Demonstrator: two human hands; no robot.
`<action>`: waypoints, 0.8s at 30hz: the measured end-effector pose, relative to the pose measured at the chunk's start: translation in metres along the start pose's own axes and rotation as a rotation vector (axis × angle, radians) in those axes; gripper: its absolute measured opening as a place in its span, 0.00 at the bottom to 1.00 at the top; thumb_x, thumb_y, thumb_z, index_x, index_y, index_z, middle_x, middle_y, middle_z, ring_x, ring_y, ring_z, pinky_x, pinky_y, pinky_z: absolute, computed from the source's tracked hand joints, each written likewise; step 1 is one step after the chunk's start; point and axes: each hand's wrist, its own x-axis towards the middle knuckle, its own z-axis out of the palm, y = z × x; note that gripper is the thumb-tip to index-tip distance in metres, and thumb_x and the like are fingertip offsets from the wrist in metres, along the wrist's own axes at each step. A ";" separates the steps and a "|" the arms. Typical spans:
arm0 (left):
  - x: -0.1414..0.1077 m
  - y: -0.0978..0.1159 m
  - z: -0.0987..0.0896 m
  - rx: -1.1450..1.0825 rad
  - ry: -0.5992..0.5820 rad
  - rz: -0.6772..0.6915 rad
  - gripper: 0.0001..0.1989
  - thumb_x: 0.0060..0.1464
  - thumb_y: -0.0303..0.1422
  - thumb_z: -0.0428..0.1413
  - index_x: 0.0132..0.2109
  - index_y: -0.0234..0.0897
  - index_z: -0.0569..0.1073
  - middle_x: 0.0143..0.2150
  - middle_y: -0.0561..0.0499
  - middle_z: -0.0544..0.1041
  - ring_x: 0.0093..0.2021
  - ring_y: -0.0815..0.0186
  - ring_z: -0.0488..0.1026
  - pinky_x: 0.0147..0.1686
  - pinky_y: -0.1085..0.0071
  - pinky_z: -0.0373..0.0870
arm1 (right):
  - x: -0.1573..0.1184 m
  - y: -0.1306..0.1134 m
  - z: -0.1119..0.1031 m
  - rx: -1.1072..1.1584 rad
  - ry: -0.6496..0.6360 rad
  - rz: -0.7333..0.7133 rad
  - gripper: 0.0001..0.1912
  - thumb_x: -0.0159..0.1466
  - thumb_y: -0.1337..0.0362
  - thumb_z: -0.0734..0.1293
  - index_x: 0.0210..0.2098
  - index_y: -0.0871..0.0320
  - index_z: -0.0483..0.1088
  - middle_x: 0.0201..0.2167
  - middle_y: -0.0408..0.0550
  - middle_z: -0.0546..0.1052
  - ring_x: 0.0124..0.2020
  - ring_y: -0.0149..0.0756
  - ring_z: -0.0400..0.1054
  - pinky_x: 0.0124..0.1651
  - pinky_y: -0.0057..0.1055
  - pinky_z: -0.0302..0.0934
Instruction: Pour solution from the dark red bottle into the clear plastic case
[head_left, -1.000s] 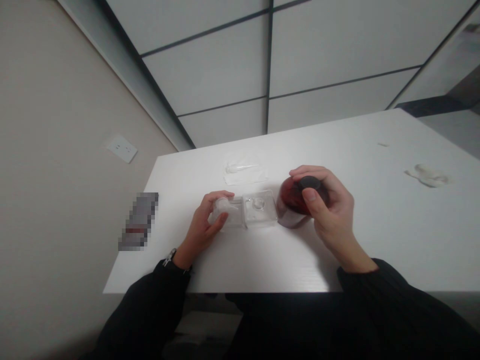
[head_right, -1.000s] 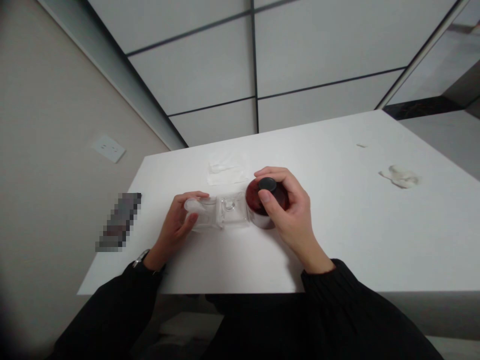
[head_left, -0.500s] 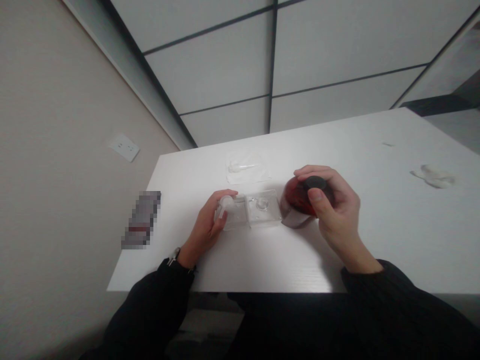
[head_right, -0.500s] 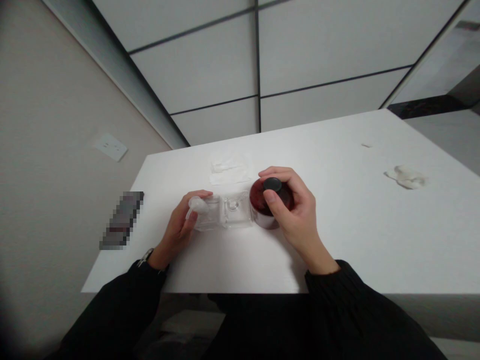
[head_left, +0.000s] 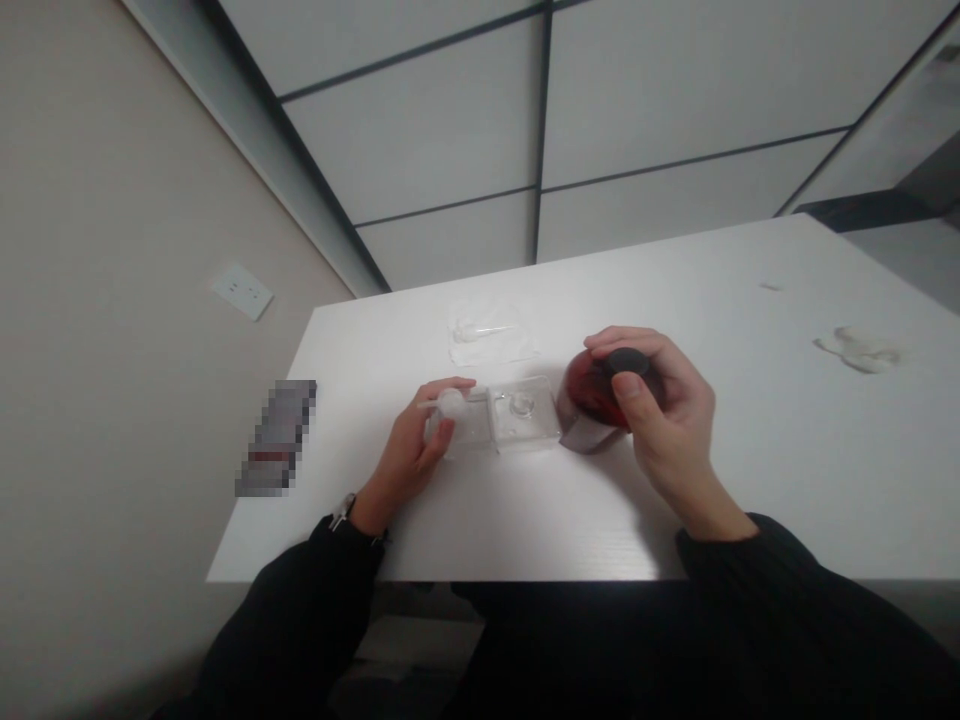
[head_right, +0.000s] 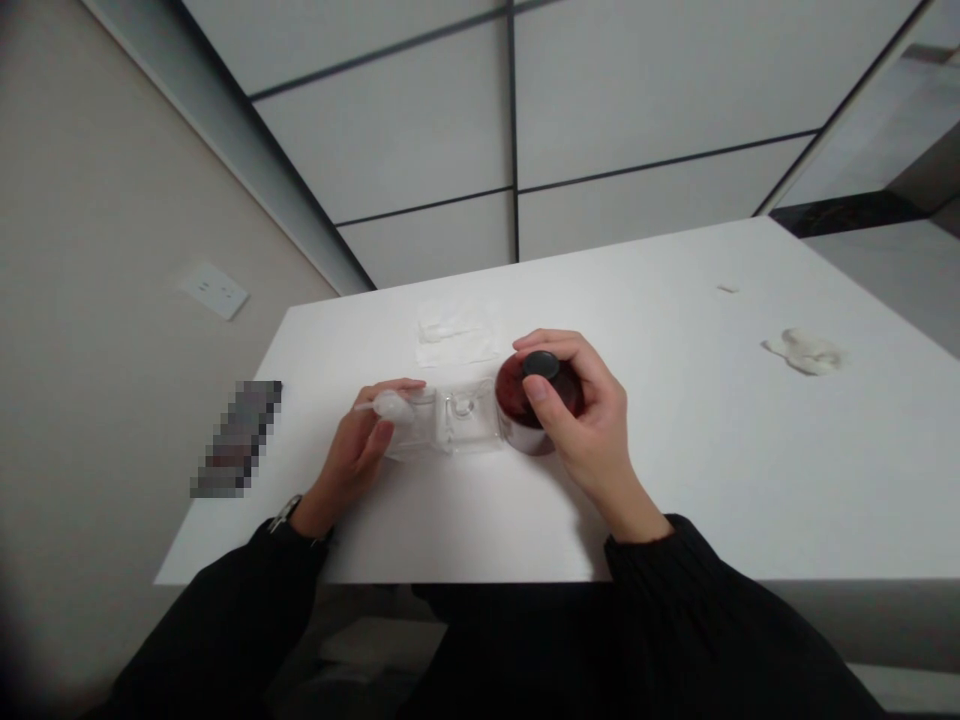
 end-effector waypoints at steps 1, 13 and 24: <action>0.000 0.000 0.000 0.001 -0.011 0.004 0.19 0.77 0.48 0.48 0.60 0.43 0.75 0.62 0.41 0.80 0.64 0.54 0.77 0.65 0.50 0.72 | 0.000 0.000 0.000 0.002 0.000 -0.001 0.14 0.71 0.46 0.72 0.42 0.49 0.79 0.44 0.49 0.84 0.49 0.46 0.77 0.53 0.46 0.71; 0.000 0.000 0.000 -0.019 -0.031 -0.004 0.21 0.75 0.52 0.51 0.59 0.42 0.73 0.61 0.40 0.81 0.61 0.53 0.79 0.62 0.51 0.74 | 0.001 0.000 0.001 -0.021 0.009 0.018 0.17 0.70 0.43 0.72 0.40 0.50 0.78 0.43 0.50 0.84 0.48 0.46 0.77 0.53 0.47 0.72; -0.004 -0.001 0.001 -0.040 -0.006 -0.046 0.20 0.75 0.50 0.51 0.63 0.43 0.71 0.64 0.40 0.79 0.65 0.53 0.77 0.66 0.50 0.72 | 0.000 0.001 0.000 0.014 -0.007 0.010 0.15 0.71 0.46 0.72 0.41 0.50 0.79 0.44 0.50 0.83 0.49 0.46 0.77 0.55 0.46 0.70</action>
